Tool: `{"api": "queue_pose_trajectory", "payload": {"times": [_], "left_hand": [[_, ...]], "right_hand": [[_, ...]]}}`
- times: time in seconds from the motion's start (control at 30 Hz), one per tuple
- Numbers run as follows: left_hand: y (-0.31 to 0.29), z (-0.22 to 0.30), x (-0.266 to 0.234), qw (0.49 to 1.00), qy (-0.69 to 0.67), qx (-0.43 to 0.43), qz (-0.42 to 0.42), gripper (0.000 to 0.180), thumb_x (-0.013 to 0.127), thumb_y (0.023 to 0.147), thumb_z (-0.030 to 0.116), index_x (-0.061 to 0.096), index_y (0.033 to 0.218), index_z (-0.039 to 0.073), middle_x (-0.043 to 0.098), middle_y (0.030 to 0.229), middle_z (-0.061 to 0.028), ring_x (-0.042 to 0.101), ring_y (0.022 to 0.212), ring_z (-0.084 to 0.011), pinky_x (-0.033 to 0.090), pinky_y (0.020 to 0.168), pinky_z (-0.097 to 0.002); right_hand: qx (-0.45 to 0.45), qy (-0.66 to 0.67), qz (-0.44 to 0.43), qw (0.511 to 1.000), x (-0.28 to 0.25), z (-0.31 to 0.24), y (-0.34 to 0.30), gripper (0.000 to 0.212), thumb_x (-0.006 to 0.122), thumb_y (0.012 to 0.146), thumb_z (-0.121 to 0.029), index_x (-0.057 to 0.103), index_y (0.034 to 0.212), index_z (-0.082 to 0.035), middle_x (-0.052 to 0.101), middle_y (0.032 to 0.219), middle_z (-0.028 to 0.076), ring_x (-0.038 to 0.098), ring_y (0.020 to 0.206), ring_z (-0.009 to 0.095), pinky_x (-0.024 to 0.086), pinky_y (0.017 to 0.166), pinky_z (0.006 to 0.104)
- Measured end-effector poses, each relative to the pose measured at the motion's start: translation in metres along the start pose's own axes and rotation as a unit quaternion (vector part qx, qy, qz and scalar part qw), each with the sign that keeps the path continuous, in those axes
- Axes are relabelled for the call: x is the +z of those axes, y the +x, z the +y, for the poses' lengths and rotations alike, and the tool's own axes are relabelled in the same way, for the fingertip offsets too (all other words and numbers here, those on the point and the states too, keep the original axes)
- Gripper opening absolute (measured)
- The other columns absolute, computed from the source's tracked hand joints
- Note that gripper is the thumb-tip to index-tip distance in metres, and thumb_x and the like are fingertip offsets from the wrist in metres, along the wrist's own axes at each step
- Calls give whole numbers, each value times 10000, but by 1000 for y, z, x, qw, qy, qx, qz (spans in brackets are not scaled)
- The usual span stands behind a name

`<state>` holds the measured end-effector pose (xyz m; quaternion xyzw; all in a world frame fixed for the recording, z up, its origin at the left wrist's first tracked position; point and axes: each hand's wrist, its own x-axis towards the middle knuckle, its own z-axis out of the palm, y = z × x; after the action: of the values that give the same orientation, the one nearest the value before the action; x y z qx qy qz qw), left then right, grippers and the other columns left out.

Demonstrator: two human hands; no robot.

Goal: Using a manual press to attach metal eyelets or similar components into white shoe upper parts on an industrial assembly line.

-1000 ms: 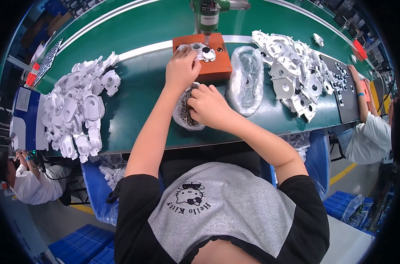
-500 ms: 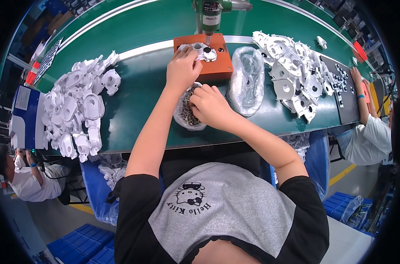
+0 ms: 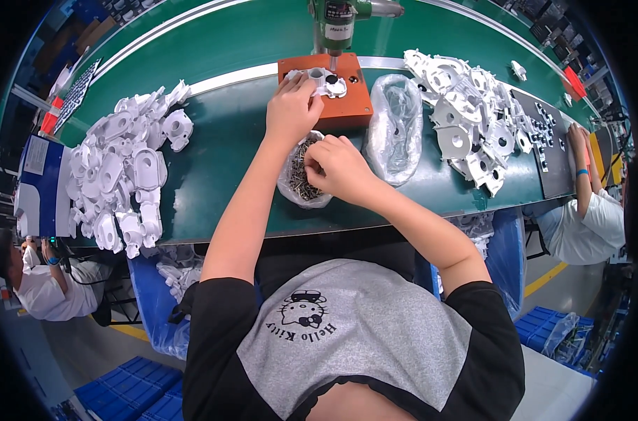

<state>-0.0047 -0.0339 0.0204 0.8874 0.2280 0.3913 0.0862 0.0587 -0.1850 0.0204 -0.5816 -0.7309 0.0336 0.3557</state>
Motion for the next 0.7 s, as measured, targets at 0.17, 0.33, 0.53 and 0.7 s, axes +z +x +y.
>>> {"api": "queue_pose_trajectory", "payload": {"times": [0.17,0.33,0.53,0.7], "left_hand": [[-1,0,-1,1000,-2,-4,-4,183,580,778,142,589,911,16,655,1029,-154,609,1014,-349,464,937,-441],[0,1,-2,1000,-8,-5,-11,190,579,779,144,592,918,16,653,1026,-154,608,1017,-344,459,945,-440],[0,1,-2,1000,-9,-6,-8,194,575,781,145,593,924,16,651,1026,-154,608,1014,-344,451,959,-442],[-1,0,-2,1000,-11,-9,-11,189,574,784,145,589,920,15,652,1028,-154,608,1015,-347,449,961,-442]], "right_hand": [[29,56,-6,998,-3,1,1,130,648,690,-49,533,747,-65,553,687,60,547,712,241,400,731,350],[23,60,1,998,-2,3,-1,142,638,675,-28,513,737,-56,542,683,67,546,718,253,393,726,354],[28,79,4,996,-3,1,-1,142,617,676,-7,502,738,-61,545,727,60,541,758,236,374,721,344],[5,57,21,998,3,3,-2,275,595,715,-3,646,972,-88,541,764,45,533,762,220,368,722,346]]}}
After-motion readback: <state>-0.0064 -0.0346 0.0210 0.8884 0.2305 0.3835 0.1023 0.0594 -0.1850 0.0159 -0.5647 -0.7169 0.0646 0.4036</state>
